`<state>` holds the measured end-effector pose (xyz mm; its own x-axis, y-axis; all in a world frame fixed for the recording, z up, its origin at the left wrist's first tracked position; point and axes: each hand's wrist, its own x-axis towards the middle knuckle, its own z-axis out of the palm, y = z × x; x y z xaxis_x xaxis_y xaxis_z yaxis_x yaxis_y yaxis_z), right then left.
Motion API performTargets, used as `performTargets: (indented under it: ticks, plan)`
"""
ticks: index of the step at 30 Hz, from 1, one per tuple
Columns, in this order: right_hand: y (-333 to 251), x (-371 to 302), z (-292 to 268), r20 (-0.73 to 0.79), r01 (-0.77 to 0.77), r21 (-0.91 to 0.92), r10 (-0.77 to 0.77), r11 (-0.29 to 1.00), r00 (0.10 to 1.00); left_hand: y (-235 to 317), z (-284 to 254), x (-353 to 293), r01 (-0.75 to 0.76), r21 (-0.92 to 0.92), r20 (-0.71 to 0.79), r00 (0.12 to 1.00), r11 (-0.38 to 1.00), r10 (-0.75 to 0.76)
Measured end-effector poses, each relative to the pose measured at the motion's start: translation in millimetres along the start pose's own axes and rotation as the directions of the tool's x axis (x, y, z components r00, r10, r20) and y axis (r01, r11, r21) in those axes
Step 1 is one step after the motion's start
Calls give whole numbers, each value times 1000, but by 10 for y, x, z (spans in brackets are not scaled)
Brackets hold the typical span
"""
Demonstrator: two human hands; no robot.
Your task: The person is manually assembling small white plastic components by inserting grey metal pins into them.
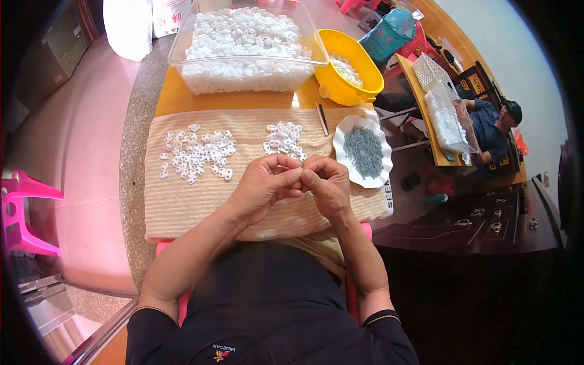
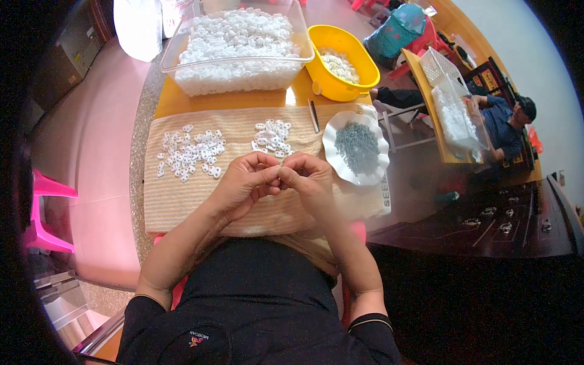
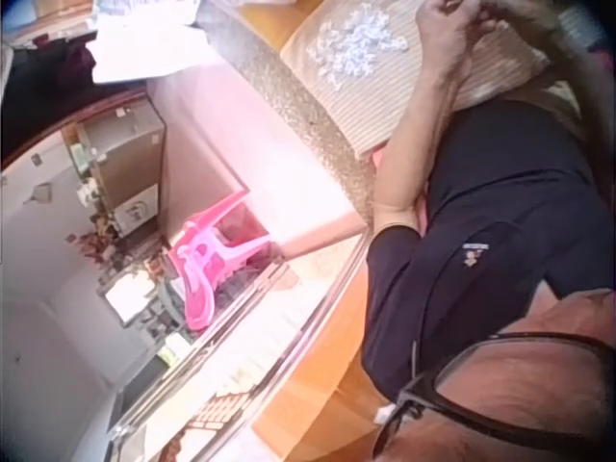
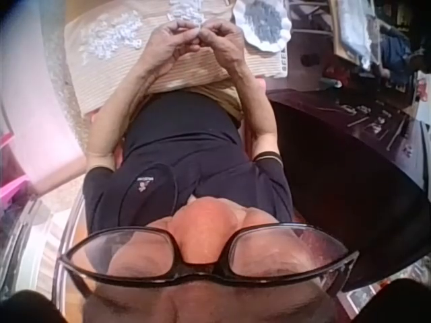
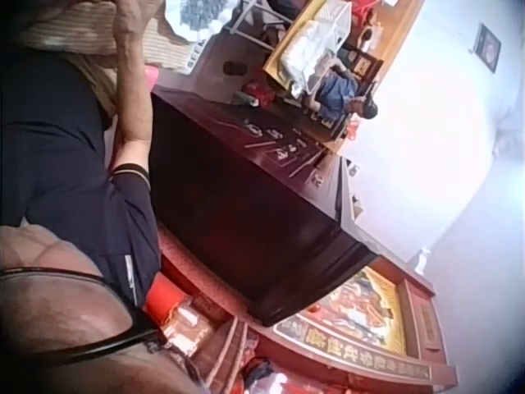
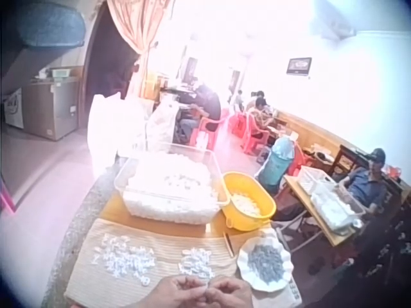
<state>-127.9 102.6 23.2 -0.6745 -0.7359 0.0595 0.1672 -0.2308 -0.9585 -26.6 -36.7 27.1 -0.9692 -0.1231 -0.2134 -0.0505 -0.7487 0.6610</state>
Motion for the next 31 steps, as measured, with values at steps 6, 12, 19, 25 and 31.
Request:
performTargets:
  ticks: [6,12,19,25,31]
  plan:
    - [-3,-7,-10,20,13,-91,-11,996,1000,-13,1,2,-49,34,-22,999,998,49]
    - [-48,-5,-9,9,9,-221,-7,975,1000,-6,12,11,-75,49,-72,994,996,78]
    - [-17,-2,-24,-9,-46,-250,45,967,999,-3,20,6,-44,42,-124,991,998,49]
    - [18,9,-55,-27,-74,-145,71,987,997,-30,-18,26,-23,4,-114,993,1000,23]
    - [47,8,-78,-25,-88,-174,85,981,996,-34,-31,24,-11,13,-127,992,1000,12]
